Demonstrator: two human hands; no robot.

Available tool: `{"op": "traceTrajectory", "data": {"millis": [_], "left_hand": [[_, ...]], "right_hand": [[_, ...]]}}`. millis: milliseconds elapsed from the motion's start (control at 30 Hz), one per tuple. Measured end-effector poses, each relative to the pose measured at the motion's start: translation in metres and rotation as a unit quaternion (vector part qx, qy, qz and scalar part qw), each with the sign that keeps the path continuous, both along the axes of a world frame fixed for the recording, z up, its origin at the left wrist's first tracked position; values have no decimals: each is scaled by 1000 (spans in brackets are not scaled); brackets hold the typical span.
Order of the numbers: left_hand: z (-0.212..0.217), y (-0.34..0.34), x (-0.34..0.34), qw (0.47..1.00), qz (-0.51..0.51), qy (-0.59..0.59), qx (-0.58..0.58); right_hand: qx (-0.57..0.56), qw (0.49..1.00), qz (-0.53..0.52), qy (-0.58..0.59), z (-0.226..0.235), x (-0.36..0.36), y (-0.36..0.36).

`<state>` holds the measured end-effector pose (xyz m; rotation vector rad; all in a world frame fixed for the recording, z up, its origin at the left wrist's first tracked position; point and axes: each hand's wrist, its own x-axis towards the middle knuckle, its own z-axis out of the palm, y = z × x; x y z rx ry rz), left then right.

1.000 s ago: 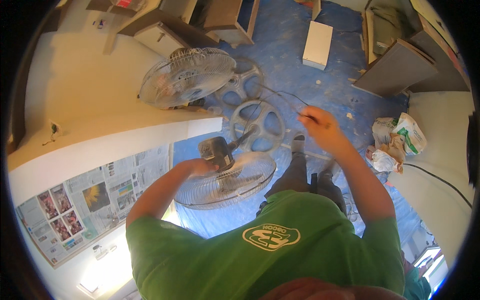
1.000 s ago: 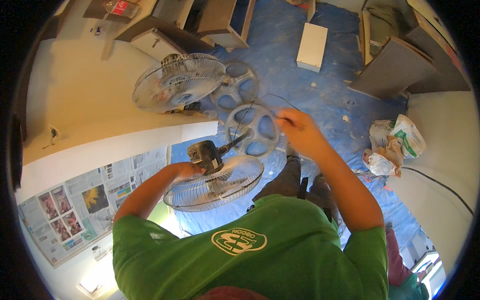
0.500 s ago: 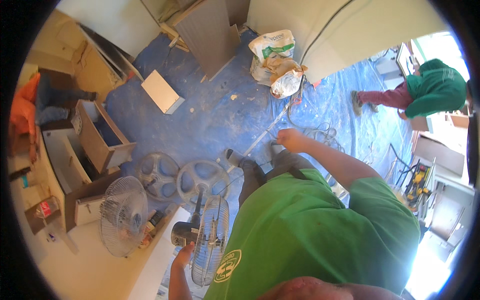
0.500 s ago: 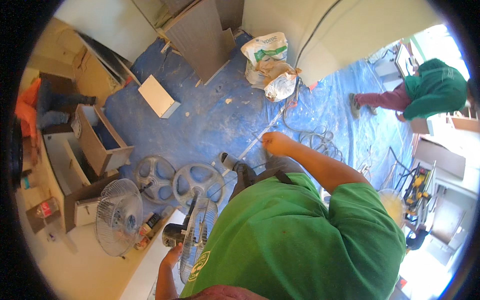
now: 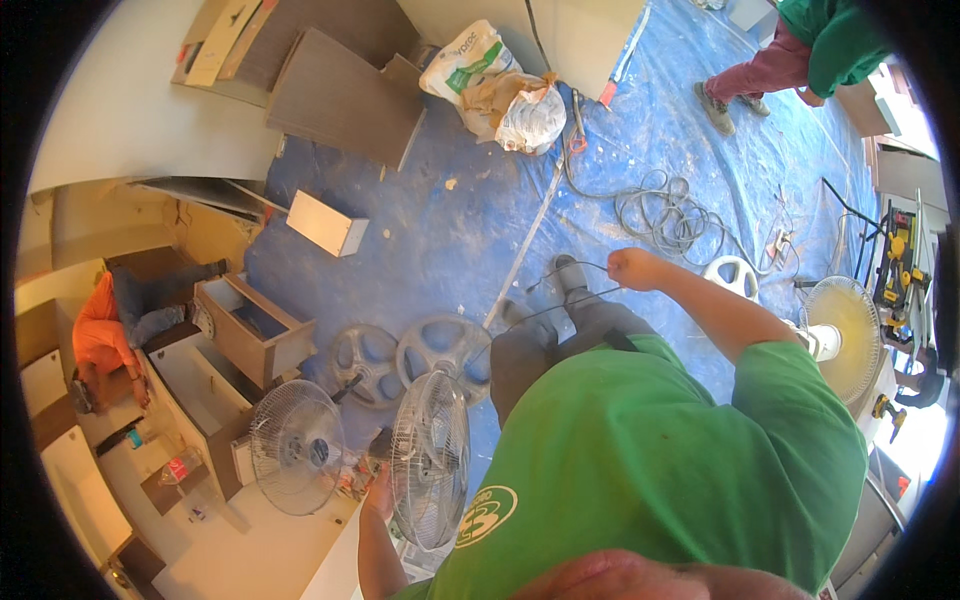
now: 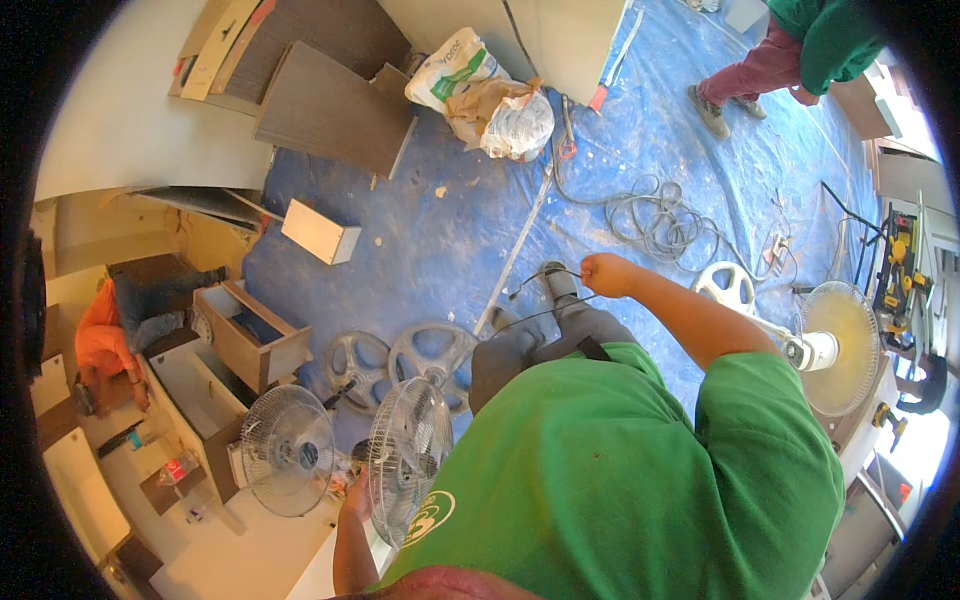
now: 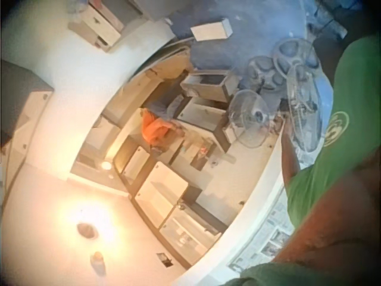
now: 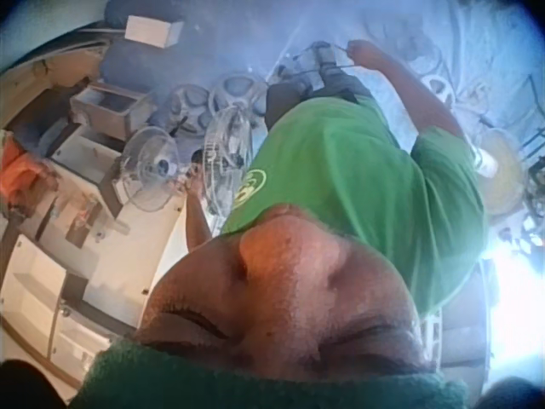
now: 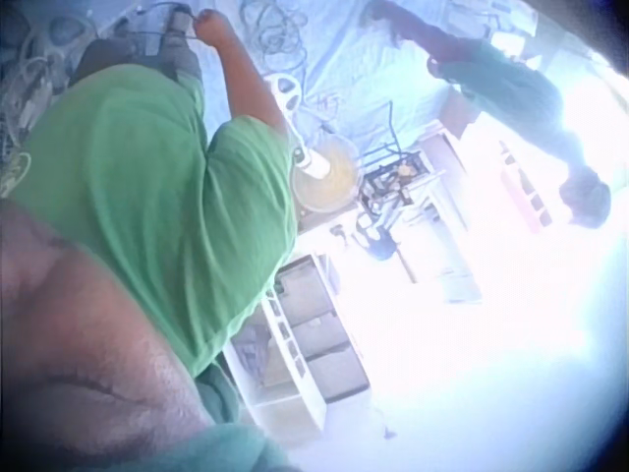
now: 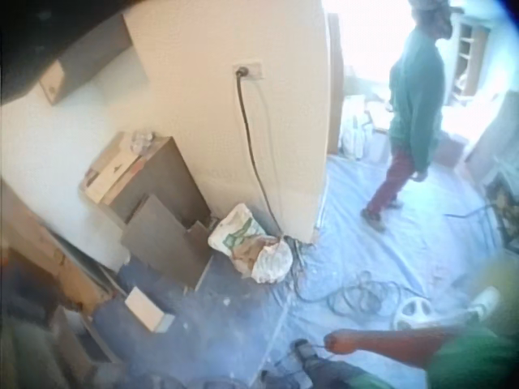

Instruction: The person assembles a cabinet by fitting a wooden trim piece onto a white panel, tapping it into place with a hammer, and marking the panel with a pen. They then move a fan and sweep the floor with a broom.

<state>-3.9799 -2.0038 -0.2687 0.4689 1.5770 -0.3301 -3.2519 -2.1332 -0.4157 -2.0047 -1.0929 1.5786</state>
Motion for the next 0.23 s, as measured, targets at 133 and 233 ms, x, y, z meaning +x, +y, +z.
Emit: {"op": "traceTrajectory", "data": {"millis": [133, 233], "left_hand": [[-3, -3, 11, 999, 26, -27, 21], [-28, -13, -29, 999, 18, -46, 21]], "right_hand": [[-77, 991, -107, 0, 7, 9, -61], [-110, 980, -164, -7, 17, -9, -104]]}}
